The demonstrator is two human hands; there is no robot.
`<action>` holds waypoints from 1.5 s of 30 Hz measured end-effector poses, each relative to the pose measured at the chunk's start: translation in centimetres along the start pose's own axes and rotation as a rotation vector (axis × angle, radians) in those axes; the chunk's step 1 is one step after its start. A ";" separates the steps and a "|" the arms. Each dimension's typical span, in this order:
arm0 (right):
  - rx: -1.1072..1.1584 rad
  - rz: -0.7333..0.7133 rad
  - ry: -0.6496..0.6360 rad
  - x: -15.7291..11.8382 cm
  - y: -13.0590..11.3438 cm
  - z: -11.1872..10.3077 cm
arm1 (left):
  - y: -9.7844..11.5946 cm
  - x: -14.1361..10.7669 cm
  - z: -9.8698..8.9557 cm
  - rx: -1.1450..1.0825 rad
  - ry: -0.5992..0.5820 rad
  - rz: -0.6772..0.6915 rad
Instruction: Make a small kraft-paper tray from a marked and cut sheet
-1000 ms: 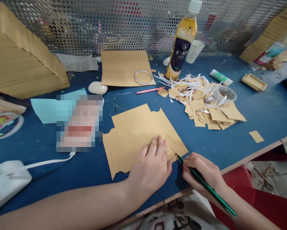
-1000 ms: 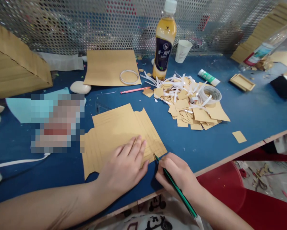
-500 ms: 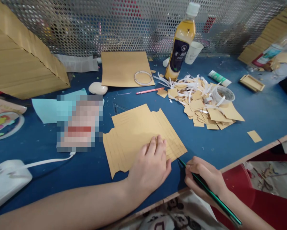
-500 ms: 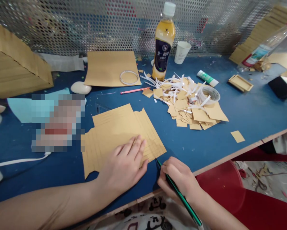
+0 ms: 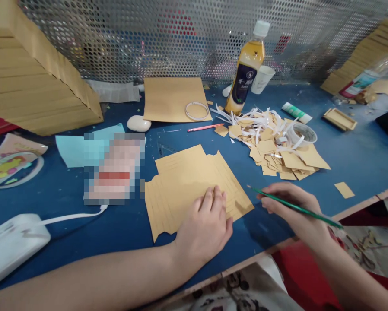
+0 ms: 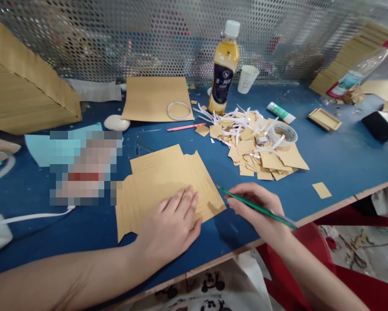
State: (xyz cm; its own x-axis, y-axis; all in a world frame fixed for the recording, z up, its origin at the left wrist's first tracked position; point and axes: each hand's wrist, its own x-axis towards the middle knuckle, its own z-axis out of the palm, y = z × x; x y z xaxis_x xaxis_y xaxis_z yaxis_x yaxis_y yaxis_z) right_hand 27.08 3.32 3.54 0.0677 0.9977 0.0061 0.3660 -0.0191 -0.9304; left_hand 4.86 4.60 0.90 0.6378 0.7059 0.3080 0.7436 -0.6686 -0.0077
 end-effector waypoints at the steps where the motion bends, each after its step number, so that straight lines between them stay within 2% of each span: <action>1: 0.036 0.041 -0.057 1.2 -0.2 -0.2 | 0.0 0.0 0.0 0.001 0.004 0.000; 4: 0.106 0.105 -0.214 4.2 -0.5 0.1 | 0.0 0.0 -0.1 0.002 0.000 0.000; 8: 0.089 0.093 -0.306 5.4 -0.5 1.7 | 0.0 0.0 -0.1 0.003 0.013 0.007; 13: 0.053 -0.001 -0.248 4.9 0.7 2.7 | -0.1 -0.1 0.1 -0.016 0.040 0.006; 19: 0.078 0.011 -0.262 4.8 1.1 2.6 | -0.1 -0.1 0.1 -0.032 -0.015 -0.012; 35: 0.005 -0.020 -0.268 5.0 1.0 2.4 | -0.2 -0.2 -0.1 -0.018 -0.019 -0.001; 45: 0.034 -0.013 -0.255 5.2 1.0 2.4 | -0.3 -0.2 0.0 -0.030 -0.007 0.003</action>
State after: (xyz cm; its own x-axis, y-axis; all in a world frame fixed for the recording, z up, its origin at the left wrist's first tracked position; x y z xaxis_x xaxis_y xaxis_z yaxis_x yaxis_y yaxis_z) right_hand 25.61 8.60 1.74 -0.1751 0.9820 -0.0702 0.3332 -0.0080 -0.9428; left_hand 4.56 4.67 0.82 0.6419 0.7051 0.3012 0.7350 -0.6777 0.0202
